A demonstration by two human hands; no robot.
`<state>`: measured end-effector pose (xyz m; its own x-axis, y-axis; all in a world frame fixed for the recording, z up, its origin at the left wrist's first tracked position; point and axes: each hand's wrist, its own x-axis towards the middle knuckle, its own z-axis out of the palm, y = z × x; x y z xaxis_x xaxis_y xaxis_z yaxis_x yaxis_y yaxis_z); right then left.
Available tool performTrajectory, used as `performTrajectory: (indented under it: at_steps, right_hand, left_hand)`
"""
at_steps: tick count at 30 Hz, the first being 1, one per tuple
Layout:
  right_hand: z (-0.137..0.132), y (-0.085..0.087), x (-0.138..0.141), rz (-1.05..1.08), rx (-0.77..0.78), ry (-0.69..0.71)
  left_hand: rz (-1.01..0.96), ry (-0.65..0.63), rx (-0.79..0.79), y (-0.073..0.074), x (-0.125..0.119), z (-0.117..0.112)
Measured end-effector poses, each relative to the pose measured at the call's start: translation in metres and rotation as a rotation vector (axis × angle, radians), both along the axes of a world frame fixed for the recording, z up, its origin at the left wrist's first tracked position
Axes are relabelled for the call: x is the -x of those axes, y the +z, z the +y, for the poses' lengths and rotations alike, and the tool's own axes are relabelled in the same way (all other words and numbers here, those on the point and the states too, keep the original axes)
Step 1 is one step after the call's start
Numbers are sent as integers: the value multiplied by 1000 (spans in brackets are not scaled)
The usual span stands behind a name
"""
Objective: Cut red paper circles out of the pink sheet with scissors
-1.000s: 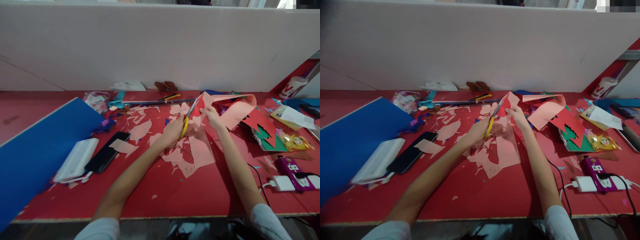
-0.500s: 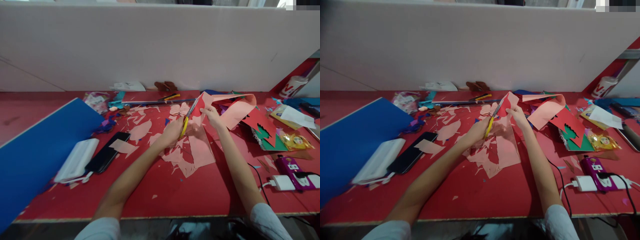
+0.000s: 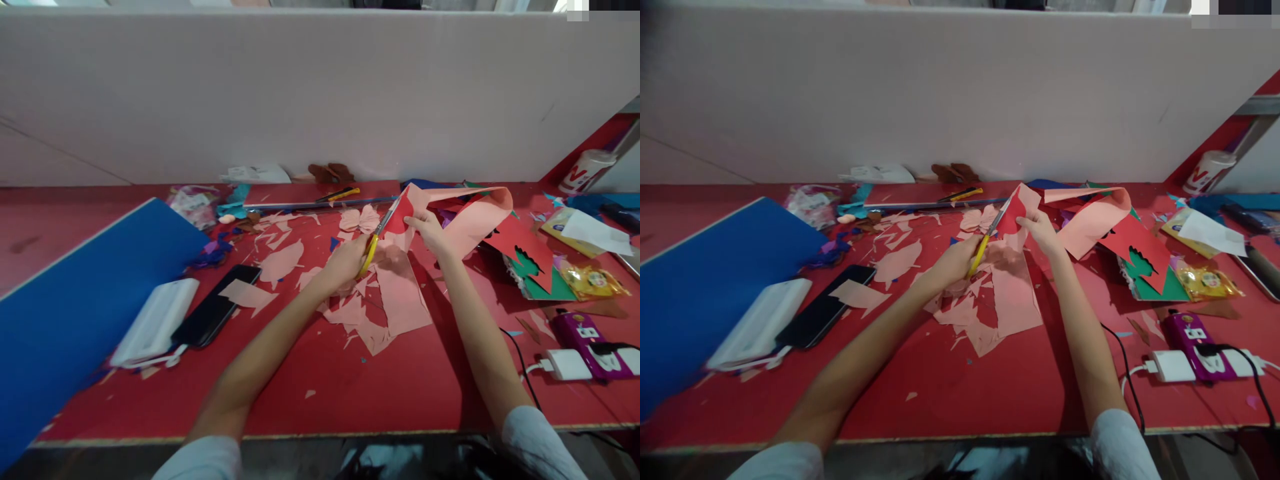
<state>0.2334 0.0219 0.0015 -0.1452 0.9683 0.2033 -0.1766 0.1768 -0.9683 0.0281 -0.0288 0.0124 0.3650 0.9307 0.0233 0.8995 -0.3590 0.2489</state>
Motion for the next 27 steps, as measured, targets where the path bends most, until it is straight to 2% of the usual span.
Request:
performTrajectory:
  at_steps: [10, 19, 27]
  right_hand:
    - [4, -5, -4, -76, -57, 27]
    - [5, -6, -3, -57, -20, 65]
    - [2, -3, -4, -123, 3, -12]
  left_hand:
    - [-6, 34, 5, -1, 0, 2]
    - [-14, 11, -3, -2, 4, 4]
    - [-45, -10, 2, -1, 7, 7]
